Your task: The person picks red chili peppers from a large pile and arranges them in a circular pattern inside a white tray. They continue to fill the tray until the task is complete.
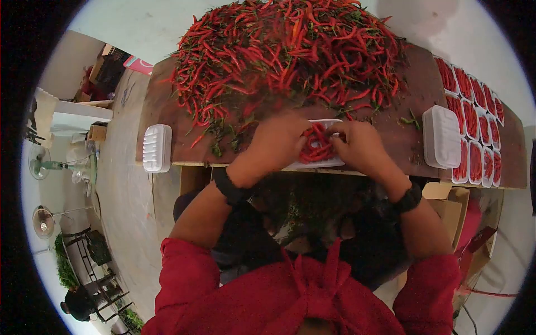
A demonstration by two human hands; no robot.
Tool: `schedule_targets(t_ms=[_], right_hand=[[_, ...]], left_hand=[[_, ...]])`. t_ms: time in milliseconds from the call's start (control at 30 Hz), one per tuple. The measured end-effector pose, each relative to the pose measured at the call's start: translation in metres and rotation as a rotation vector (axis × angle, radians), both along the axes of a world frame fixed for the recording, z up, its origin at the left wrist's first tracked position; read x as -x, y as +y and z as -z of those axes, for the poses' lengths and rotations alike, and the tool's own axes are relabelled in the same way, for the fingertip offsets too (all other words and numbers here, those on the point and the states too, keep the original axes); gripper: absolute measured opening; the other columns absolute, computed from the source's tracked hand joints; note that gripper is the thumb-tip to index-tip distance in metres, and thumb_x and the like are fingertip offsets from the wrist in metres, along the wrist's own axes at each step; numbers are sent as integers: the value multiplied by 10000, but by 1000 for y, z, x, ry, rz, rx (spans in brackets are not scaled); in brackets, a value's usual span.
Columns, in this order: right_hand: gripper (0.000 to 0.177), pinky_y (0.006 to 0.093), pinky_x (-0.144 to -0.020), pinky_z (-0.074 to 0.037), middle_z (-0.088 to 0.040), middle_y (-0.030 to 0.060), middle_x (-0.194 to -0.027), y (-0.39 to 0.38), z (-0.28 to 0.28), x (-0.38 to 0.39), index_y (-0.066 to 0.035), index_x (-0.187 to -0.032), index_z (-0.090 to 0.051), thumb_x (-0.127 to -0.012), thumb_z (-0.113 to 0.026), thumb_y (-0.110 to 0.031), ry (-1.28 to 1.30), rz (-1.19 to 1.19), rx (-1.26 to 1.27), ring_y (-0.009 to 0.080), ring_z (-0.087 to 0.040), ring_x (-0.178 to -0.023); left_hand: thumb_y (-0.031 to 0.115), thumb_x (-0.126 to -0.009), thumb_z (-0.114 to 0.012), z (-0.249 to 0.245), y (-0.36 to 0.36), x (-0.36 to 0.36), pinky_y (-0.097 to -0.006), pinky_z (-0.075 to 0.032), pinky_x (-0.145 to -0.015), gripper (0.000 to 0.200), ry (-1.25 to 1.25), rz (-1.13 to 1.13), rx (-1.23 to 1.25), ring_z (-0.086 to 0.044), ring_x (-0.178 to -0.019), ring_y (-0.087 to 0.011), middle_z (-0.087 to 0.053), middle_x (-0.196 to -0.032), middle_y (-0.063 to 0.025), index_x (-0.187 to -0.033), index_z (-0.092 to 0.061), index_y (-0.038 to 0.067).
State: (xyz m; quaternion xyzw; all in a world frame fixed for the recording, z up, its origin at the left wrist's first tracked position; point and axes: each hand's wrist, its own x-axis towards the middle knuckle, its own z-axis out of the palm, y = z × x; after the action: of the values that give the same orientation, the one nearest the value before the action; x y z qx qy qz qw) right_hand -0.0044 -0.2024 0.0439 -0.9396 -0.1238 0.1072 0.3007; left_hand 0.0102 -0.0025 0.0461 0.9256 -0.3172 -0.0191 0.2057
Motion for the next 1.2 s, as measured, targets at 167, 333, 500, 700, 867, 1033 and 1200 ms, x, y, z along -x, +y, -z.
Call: schedule_targets(t_ms=[167, 333, 500, 700, 867, 1033, 1200], right_hand=[[232, 404, -661, -467, -624, 182, -794, 3, -7, 4, -67, -953, -662, -763, -570, -163, -86, -6, -100, 333, -608, -732], [237, 384, -661, -476, -637, 174, -815, 5, -11, 7, -61, -959, -658, -753, -579, -147, -37, 25, -136, 319, -618, -723], [235, 378, -653, -475, -645, 165, -807, 2, -2, 6, -51, -952, -656, -751, -589, -151, -97, 18, -74, 306, -621, -706], [199, 366, -638, -472, -637, 170, -773, -7, -7, 8, -29, -896, -656, -764, -588, -162, -26, -3, -26, 295, -612, -673], [188, 378, -632, -471, -623, 173, -743, 1, -4, 32, -22, -854, -649, -767, -592, -179, 42, -118, -94, 299, -613, -684], [187, 400, -655, -478, -628, 168, -752, 23, 15, 57, -26, -834, -645, -765, -598, -193, 155, -346, 48, 313, -617, -724], [188, 395, -651, -478, -634, 154, -752, 40, 13, 71, -41, -840, -653, -762, -604, -205, 143, -429, 30, 315, -617, -715]], left_hand=[[135, -747, -565, 15, 0, -1, -436, -471, -678, 178, -93, 10, 109, -569, -807, -332, -580, -867, -131, -911, -604, 79], [165, -789, -525, 11, -1, 0, -442, -470, -748, 277, 59, 21, -4, -573, -871, -352, -615, -926, -148, -1052, -597, 114], [186, -795, -508, 11, 1, 1, -443, -476, -738, 267, 51, 2, 27, -582, -862, -343, -616, -925, -143, -1032, -608, 113], [214, -808, -527, -14, 34, -13, -421, -484, -731, 230, -71, -191, -116, -593, -863, -329, -616, -897, -153, -972, -620, 82], [215, -796, -563, -21, 81, -13, -418, -475, -743, 222, -184, -276, 4, -589, -859, -333, -614, -889, -155, -938, -619, 54], [209, -793, -568, -34, 106, -11, -425, -462, -766, 212, -156, -368, -117, -583, -858, -341, -612, -888, -151, -918, -624, 47], [213, -791, -551, -18, 131, -16, -440, -463, -752, 206, -90, -409, -146, -580, -858, -347, -610, -878, -151, -920, -629, 72]])
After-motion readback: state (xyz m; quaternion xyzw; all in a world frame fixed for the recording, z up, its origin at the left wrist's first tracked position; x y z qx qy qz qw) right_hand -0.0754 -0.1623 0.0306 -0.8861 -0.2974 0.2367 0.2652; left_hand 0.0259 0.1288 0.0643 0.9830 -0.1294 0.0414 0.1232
